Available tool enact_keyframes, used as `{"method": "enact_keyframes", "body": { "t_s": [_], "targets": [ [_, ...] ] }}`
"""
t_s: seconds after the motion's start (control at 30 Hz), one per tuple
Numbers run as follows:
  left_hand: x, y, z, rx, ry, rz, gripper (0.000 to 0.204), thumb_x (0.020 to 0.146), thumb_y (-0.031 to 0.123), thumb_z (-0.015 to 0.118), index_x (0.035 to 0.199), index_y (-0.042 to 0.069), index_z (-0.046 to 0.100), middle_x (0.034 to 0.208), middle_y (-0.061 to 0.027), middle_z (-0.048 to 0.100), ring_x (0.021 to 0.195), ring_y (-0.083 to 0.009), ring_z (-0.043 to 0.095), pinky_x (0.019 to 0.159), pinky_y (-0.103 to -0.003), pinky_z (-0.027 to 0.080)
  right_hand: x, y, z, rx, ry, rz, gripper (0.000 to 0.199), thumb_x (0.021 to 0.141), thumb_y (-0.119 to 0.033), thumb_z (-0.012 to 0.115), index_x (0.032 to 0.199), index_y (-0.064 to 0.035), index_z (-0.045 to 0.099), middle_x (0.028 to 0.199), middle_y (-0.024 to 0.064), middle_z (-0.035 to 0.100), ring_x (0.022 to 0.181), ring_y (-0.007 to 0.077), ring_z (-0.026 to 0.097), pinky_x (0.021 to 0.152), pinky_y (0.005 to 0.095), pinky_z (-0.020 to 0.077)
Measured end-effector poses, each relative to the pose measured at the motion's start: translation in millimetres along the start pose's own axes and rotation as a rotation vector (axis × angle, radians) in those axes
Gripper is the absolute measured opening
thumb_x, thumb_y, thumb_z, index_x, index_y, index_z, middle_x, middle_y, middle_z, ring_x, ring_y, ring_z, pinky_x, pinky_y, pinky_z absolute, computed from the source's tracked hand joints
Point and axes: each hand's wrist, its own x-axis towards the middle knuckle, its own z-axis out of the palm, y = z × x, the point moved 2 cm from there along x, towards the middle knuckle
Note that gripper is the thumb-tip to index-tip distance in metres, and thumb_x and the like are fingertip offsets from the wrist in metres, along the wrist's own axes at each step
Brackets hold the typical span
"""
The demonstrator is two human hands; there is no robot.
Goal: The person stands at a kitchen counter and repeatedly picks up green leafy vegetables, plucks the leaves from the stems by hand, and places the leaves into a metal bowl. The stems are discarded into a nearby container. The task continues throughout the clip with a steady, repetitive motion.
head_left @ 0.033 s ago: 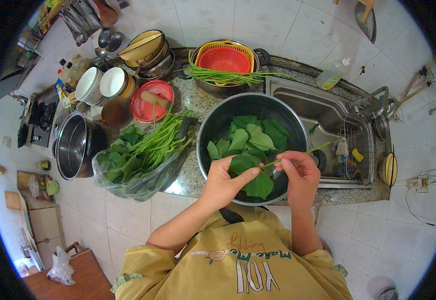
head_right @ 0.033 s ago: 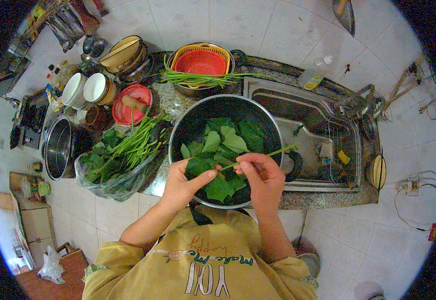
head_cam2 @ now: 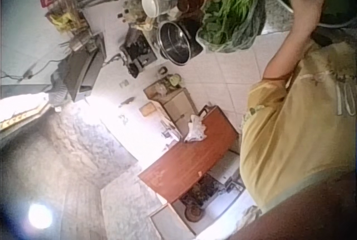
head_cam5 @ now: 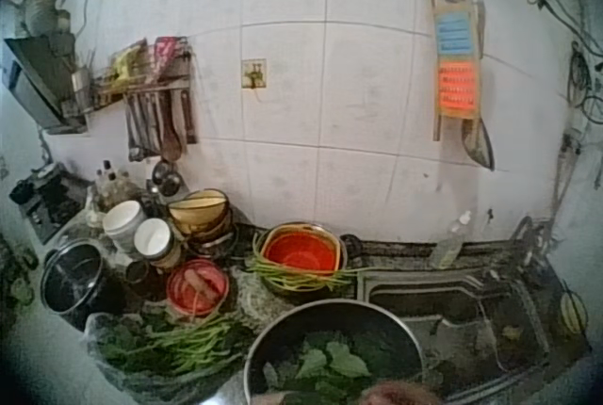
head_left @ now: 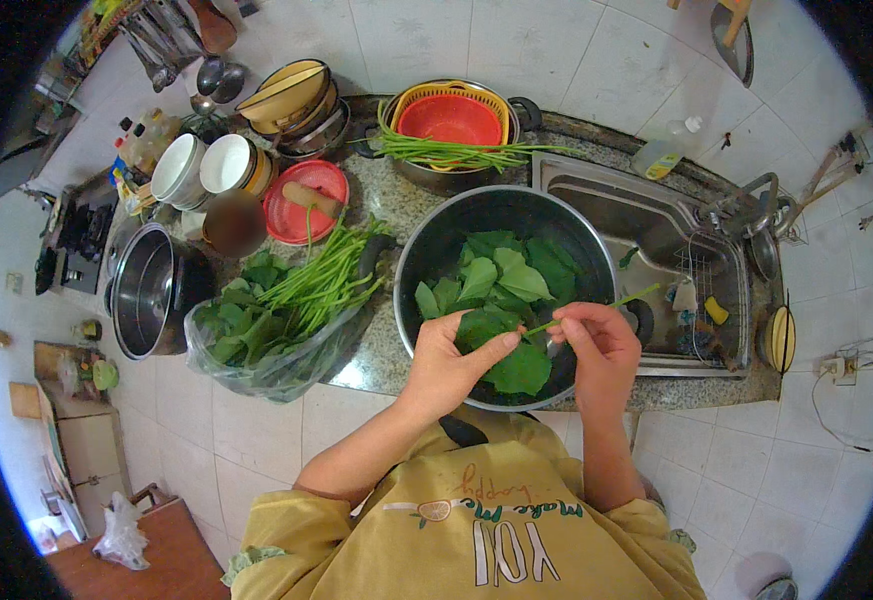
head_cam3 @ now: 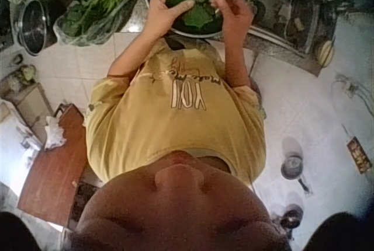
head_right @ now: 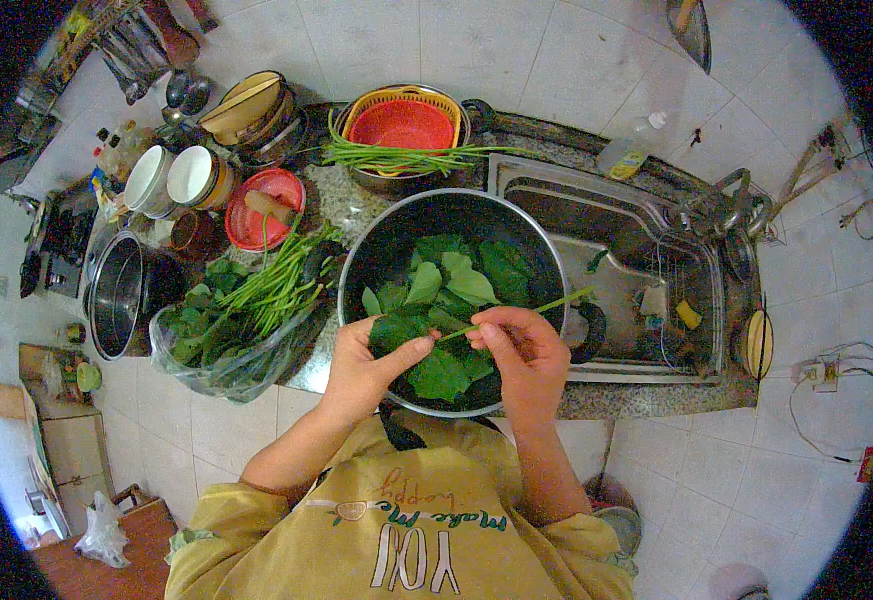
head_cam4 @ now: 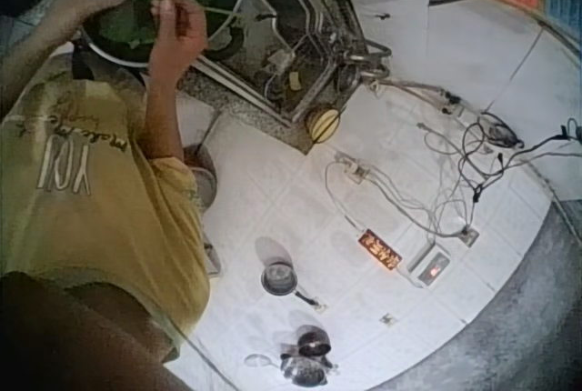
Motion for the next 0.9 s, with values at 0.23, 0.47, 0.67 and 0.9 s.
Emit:
{"method": "enact_keyframes", "body": {
  "t_s": [0.23,0.47,0.67,0.9],
  "targets": [
    [1.1,-2.1,-4.2,-0.080,0.124,-0.112,0.024,0.084,0.021,0.054,0.080,-0.002,0.060,0.073,-0.0044,0.061,0.062,-0.0083,0.056,0.057,-0.023,0.047,-4.0,-1.1,5.4,-0.006,-0.041,-0.025,0.010,0.079,0.002,0.053,0.088,0.0019,0.056,0.085,0.0104,0.060,0.073,0.0168,0.060,0.066,0.0267,0.0503],
    [-2.2,-0.6,0.1,-0.466,0.150,-0.195,0.039,0.090,0.029,0.043,0.076,-0.002,0.059,0.074,-0.0071,0.061,0.065,-0.0108,0.057,0.056,-0.023,0.047,-3.2,-2.9,1.5,0.023,-0.046,-0.052,0.013,0.079,0.000,0.055,0.092,0.0021,0.055,0.087,0.0109,0.059,0.077,0.0175,0.060,0.069,0.0278,0.0498],
    [-7.7,-4.1,-4.4,-0.024,0.065,-0.036,0.038,0.091,0.029,0.041,0.080,-0.003,0.059,0.070,-0.0014,0.057,0.067,-0.0055,0.049,0.061,-0.019,0.041,-3.3,-12.6,12.4,0.413,-0.193,0.110,0.046,0.076,-0.001,0.059,0.118,-0.0018,0.040,0.113,0.0119,0.047,0.090,0.0174,0.055,0.077,0.0285,0.0453],
    [-7.9,9.4,5.6,0.187,0.025,0.250,0.016,0.076,0.012,0.064,0.084,-0.002,0.059,0.071,-0.0023,0.058,0.066,-0.0059,0.050,0.059,-0.022,0.041,-11.1,-14.0,19.1,-0.116,-0.202,-0.102,0.056,0.071,0.010,0.056,0.123,-0.0019,0.037,0.103,0.0082,0.048,0.082,0.0115,0.053,0.074,0.0233,0.0440]
  ]
}}
